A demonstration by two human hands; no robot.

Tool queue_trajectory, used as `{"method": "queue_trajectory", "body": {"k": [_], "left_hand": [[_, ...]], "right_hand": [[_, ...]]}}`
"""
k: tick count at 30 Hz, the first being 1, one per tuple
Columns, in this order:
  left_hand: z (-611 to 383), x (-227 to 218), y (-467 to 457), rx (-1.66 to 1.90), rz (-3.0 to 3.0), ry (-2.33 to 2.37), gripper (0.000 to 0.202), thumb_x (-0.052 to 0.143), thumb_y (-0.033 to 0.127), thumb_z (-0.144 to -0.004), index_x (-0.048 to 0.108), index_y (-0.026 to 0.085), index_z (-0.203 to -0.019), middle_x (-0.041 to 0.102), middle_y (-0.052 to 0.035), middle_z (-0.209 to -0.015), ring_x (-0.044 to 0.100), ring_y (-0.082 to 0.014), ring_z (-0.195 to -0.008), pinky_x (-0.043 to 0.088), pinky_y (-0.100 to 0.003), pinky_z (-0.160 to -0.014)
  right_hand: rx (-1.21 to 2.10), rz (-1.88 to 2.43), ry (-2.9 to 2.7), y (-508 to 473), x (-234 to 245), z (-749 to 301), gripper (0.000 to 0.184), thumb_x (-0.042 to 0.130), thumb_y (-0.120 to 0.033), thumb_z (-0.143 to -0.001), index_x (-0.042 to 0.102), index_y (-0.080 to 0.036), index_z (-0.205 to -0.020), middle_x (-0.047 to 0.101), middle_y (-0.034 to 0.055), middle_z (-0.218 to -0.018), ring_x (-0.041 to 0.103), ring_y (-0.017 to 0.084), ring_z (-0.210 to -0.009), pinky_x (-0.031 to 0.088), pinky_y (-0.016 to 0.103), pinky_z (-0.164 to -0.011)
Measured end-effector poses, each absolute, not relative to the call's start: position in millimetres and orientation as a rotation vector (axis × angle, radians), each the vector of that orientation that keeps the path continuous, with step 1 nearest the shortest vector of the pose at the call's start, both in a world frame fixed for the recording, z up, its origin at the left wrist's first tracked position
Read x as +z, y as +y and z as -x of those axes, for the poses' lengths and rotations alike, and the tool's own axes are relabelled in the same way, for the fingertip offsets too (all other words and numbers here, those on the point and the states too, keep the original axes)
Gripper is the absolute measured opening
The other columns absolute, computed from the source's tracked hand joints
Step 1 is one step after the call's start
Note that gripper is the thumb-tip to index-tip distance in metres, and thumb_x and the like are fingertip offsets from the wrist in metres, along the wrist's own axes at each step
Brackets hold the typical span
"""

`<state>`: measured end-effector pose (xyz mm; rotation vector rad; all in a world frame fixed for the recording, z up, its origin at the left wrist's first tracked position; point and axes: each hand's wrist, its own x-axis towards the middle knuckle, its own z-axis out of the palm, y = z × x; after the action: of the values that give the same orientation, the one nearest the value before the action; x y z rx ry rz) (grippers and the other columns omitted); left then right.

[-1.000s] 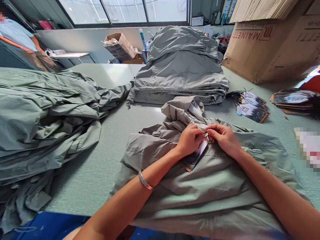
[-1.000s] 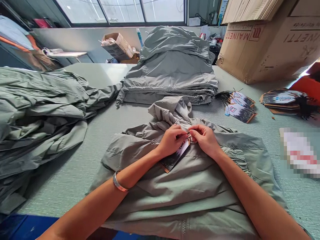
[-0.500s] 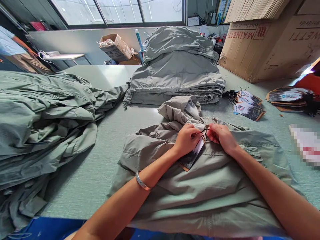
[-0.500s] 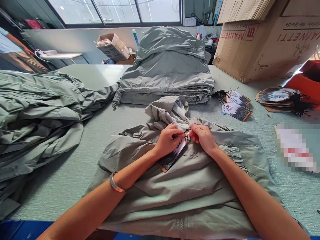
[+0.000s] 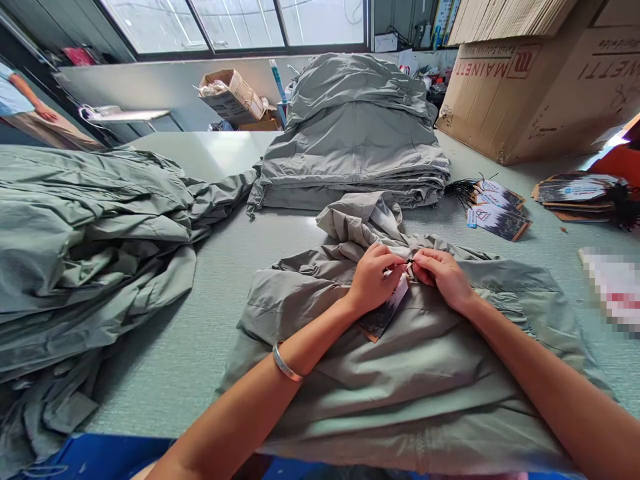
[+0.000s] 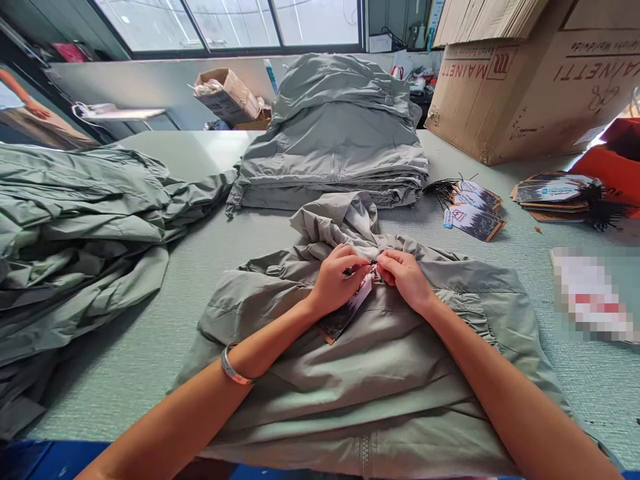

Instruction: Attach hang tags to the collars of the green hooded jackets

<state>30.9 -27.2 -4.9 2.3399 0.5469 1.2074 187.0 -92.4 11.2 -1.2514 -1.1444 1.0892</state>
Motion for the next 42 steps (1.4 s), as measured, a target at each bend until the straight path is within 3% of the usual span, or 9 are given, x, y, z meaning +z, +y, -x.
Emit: {"method": "queue_trajectory", "body": {"k": [18,29,42], "left_hand": [[-29.3,4.4,-30.0,1.143,-2.249,0.627,0.019,0.062,0.021,-0.087,0.067,0.016,-0.070,0.054,-0.0012,-0.064,0.050,-0.0154,-0.070,0.045,-0.031,-0.072],[-28.0,2.7,-28.7,1.190,-2.171,0.727,0.018,0.062,0.028,-0.089,0.075,0.017,-0.082,0.073,-0.0044,-0.075,0.064,-0.0140,-0.069,0.050,-0.025,-0.066],[-24.3,3.6,-22.8,1.137,-2.305,0.741,0.021,0.057,0.022,-0.091,0.071,0.015,-0.077,0.066,-0.0028,-0.068,0.059,-0.0126,-0.065,0.045,-0.024,-0.063]], "right_hand": [[1.004,1.253,-1.138,-91.4,11.3,-187.3,0.036,0.061,-0.049,-0.075,0.050,-0.020,-0.055,0.043,-0.0037,-0.049,0.034,0.009,-0.046,0.026,0.026,-0.047],[1.047,1.244,-1.159,-89.3,8.3,-188.4,0.039,0.060,-0.052,-0.076,0.049,-0.021,-0.055,0.043,-0.0038,-0.048,0.036,0.010,-0.046,0.028,0.026,-0.047],[1.077,1.172,-1.046,-89.1,10.0,-190.4,0.037,0.063,-0.051,-0.074,0.050,-0.021,-0.056,0.044,-0.0033,-0.047,0.037,0.010,-0.044,0.026,0.026,-0.044]]}}
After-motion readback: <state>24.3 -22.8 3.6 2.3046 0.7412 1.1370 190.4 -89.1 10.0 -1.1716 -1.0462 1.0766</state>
